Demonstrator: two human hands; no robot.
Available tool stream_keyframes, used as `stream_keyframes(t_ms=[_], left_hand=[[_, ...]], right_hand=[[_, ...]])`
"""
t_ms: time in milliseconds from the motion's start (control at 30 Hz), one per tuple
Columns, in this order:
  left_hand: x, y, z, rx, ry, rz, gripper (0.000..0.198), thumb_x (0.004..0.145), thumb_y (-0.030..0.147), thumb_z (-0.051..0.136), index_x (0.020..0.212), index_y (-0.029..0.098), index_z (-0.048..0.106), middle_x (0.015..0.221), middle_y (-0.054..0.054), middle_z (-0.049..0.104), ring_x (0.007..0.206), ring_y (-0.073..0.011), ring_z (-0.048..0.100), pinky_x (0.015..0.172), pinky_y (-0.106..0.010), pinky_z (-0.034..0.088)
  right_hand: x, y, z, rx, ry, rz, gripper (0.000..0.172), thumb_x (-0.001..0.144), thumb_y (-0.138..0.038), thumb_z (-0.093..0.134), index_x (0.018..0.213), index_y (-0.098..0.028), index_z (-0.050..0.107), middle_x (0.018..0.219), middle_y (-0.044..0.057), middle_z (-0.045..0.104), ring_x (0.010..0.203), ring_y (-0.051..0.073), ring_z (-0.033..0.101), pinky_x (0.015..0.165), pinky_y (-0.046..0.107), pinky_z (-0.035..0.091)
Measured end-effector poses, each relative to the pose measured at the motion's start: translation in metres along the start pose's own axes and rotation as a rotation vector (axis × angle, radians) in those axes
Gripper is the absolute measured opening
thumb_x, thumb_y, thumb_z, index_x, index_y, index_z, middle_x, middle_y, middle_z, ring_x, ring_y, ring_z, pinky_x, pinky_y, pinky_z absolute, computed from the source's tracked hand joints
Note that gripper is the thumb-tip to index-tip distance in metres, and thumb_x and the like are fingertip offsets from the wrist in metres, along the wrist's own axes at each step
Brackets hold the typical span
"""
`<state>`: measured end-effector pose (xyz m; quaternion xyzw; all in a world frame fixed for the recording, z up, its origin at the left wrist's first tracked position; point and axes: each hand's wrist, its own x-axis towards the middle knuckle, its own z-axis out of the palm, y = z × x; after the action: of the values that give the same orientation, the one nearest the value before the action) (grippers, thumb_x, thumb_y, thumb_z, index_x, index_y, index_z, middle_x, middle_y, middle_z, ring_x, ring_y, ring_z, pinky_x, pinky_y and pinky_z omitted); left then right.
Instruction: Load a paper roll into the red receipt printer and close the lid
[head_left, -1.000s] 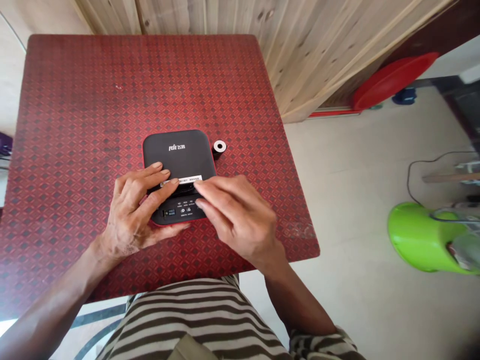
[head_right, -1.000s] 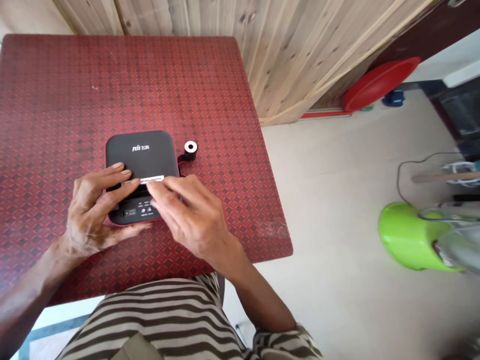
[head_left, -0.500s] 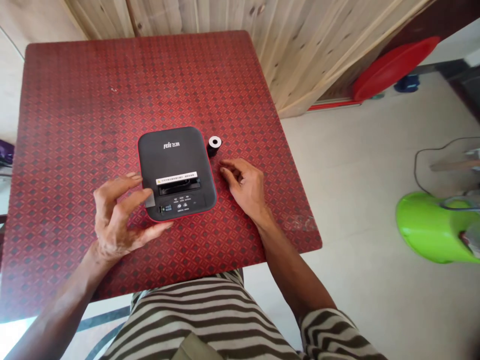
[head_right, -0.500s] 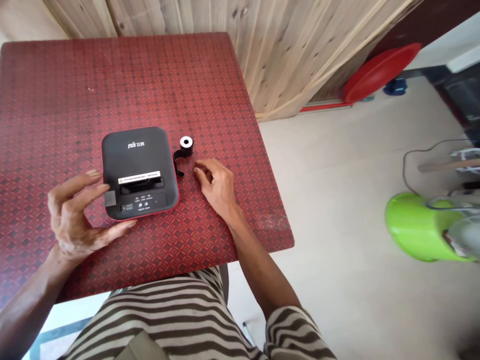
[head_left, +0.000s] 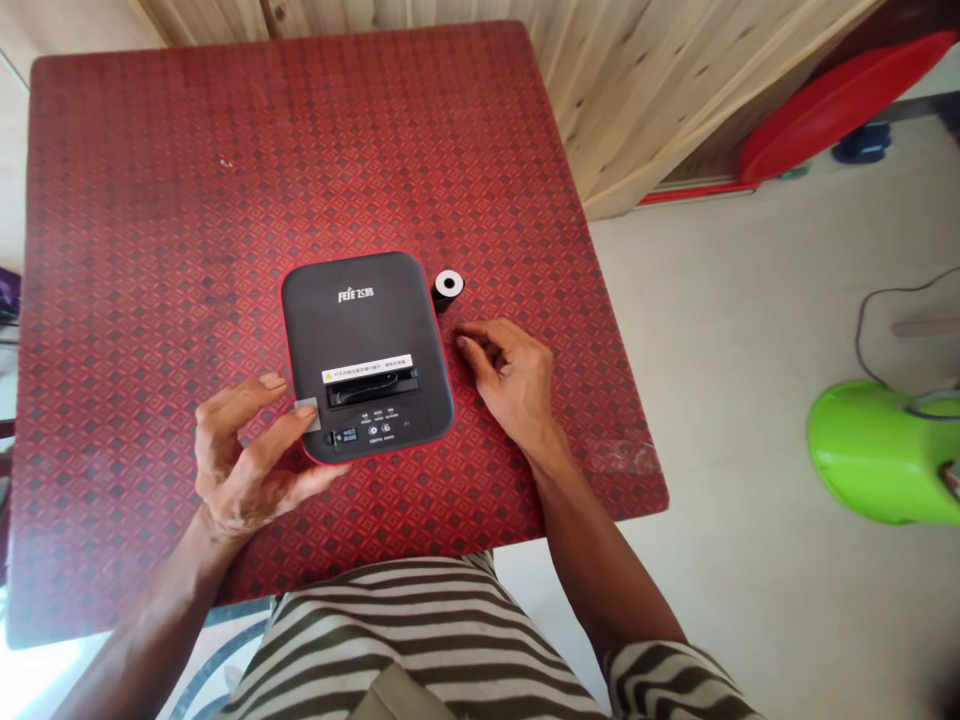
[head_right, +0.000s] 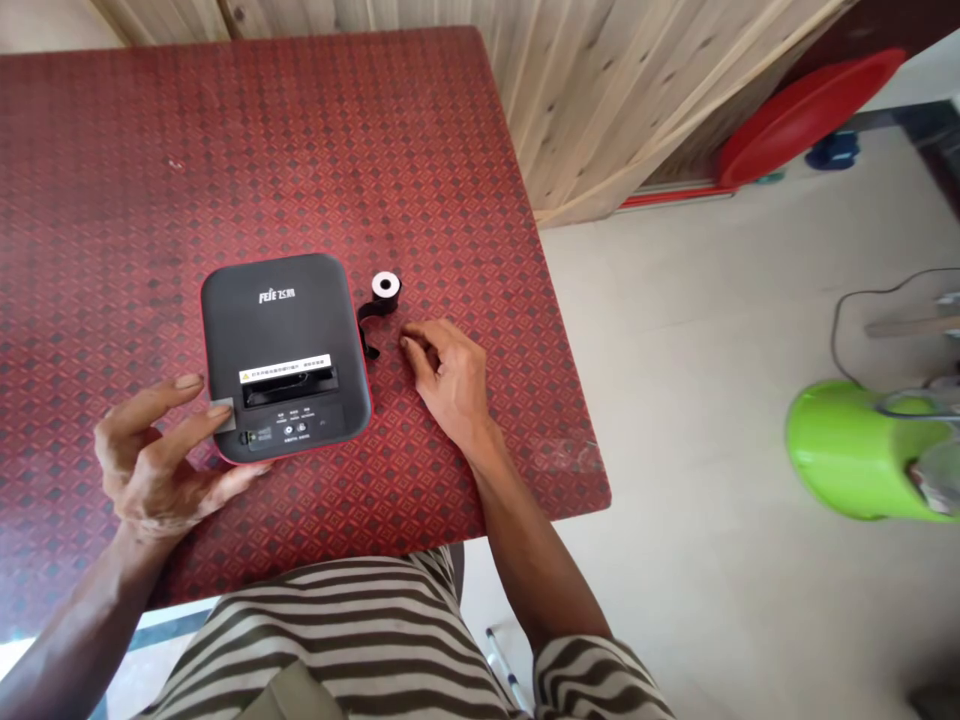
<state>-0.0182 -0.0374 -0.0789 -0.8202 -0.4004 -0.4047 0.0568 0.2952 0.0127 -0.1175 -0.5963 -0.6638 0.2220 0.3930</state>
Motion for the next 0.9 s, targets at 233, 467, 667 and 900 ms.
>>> stream_keyframes(t_ms=[233,467,667,900], left_hand=[[-0.005,0.007,0.001,-0.127,-0.042,-0.246,0.044,0.088,0.045,0.089,0.125,0.032,0.068,0.139,-0.003,0.066,0.12,-0.0251,0.071,0.093,-0.048,0.065],[-0.002,0.0,0.006,-0.3,-0.023,-0.236,0.057,0.077,0.046,0.098,0.123,0.028,0.071,0.131,-0.009,0.068,0.116,-0.0264,0.071,0.091,-0.047,0.065],[-0.004,-0.001,0.011,-0.266,-0.012,-0.167,0.058,0.085,0.047,0.091,0.133,0.026,0.067,0.132,-0.011,0.067,0.119,-0.0274,0.071,0.094,-0.045,0.061],[-0.002,-0.001,0.009,-0.148,-0.003,-0.091,0.063,0.088,0.053,0.087,0.138,0.024,0.064,0.125,-0.011,0.067,0.111,-0.025,0.07,0.091,-0.04,0.061]], right_hand=[[0.001,-0.003,-0.002,-0.012,0.007,-0.023,0.017,0.1,-0.024,0.064,0.096,-0.022,0.081,0.086,0.003,0.079,0.074,0.018,0.07,0.074,0.034,0.056],[0.0,0.0,0.0,0.014,0.016,0.016,0.015,0.099,-0.024,0.065,0.099,-0.022,0.081,0.089,0.003,0.08,0.073,0.018,0.07,0.074,0.034,0.057],[0.01,-0.049,-0.026,-0.007,0.131,-0.162,0.009,0.102,-0.023,0.071,0.104,-0.024,0.08,0.087,0.0,0.078,0.067,0.014,0.065,0.064,0.03,0.052],[0.061,-0.138,-0.011,-0.481,-0.596,-0.453,0.03,0.113,-0.015,0.047,0.118,-0.018,0.076,0.114,0.008,0.079,0.097,0.021,0.075,0.077,0.033,0.051]])
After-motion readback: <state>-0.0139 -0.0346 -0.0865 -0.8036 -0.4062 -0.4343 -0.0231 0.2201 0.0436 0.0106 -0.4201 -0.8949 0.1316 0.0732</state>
